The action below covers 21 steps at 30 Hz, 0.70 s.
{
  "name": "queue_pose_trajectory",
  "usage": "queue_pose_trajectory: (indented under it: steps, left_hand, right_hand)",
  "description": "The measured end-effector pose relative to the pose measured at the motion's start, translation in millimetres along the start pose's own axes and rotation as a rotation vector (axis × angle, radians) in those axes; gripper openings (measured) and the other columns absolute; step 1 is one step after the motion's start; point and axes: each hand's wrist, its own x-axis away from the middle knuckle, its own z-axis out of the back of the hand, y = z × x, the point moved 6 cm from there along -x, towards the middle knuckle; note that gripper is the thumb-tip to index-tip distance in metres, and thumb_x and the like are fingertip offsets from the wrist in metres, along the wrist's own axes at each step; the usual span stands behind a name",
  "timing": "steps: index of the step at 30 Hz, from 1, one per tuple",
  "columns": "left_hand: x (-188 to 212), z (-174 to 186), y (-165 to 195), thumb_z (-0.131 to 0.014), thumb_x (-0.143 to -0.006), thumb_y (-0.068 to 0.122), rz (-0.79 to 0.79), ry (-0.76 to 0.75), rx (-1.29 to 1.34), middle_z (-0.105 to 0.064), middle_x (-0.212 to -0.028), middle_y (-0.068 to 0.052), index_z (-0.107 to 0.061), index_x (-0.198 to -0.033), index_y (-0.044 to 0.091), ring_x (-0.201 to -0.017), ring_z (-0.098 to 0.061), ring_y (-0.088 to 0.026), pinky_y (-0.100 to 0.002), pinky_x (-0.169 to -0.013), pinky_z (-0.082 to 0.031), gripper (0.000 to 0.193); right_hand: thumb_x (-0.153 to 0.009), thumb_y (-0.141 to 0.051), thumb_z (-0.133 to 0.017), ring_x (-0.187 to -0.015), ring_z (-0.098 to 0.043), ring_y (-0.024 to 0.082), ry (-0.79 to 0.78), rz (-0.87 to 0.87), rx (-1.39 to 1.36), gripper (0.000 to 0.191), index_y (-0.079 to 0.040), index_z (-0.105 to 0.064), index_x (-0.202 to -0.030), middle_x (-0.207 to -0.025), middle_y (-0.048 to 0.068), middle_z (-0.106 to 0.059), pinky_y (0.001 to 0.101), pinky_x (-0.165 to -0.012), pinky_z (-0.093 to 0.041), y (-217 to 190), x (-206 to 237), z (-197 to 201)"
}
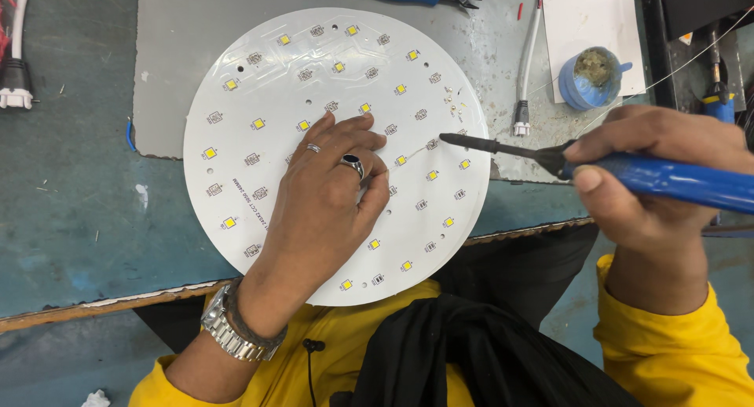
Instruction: The person solders wires onto a round LED light panel PCB at a workbench. They hold the board steady with one hand while applying a soldering iron with the other, feed solder wire from a small container, and trim excess wire ends with blue-handled pliers.
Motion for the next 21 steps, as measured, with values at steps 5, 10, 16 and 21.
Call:
queue_pose_trajectory:
  steps: [5, 10, 16, 21]
  left_hand:
    - [0.0, 0.0, -0.1, -0.071, -0.090, 0.004, 0.000, 0.002, 0.000, -0.071, -0.116, -0.012, -0.068, -0.084, 0.002, -0.129, -0.061, -0.030, -0.051, -0.122, -0.038, 0.007]
    - [0.2, 0.2, 0.2, -0.071, -0.090, 0.004, -0.004, 0.009, 0.002, -0.071, -0.116, -0.012, -0.068, -0.085, 0.001, -0.129, -0.061, -0.030, -0.052, -0.121, -0.038, 0.006]
    - [-0.6, 0.2, 0.4, -0.070, -0.091, 0.004, -0.012, 0.003, 0.003, -0.070, -0.117, -0.012, -0.068, -0.086, 0.001, -0.131, -0.061, -0.030, -0.052, -0.122, -0.038, 0.006]
    - [-1.6, -0.1, 1.2, -0.071, -0.091, 0.005, -0.018, -0.011, -0.002, -0.071, -0.117, -0.012, -0.069, -0.087, 0.002, -0.131, -0.059, -0.030, -0.052, -0.121, -0.037, 0.006]
  right_hand:
    - [-0.098, -0.018, -0.072, -0.059, -0.066, 0.019, 0.005, -0.003, 0.001, 0.027, 0.007, -0.063, -0.095, -0.082, 0.019, -0.068, 0.0244, -0.054, -0.053, 1.4, 1.3, 2.2]
    - [-0.092, -0.014, -0.071, -0.056, -0.065, 0.018, -0.025, 0.041, 0.001, 0.024, 0.008, -0.064, -0.087, -0.083, 0.019, -0.069, 0.0237, -0.051, -0.052, -2.9, -5.6, -3.9]
    - [-0.094, -0.013, -0.072, -0.058, -0.065, 0.017, -0.018, -0.011, -0.009, 0.023, 0.009, -0.065, -0.092, -0.081, 0.017, -0.069, 0.0228, -0.054, -0.052, -8.0, -7.1, -6.2]
    - [-0.093, -0.013, -0.071, -0.057, -0.065, 0.017, -0.028, -0.004, 0.010, 0.023, 0.009, -0.065, -0.093, -0.083, 0.017, -0.069, 0.0228, -0.053, -0.051, -9.4, -7.3, -5.4]
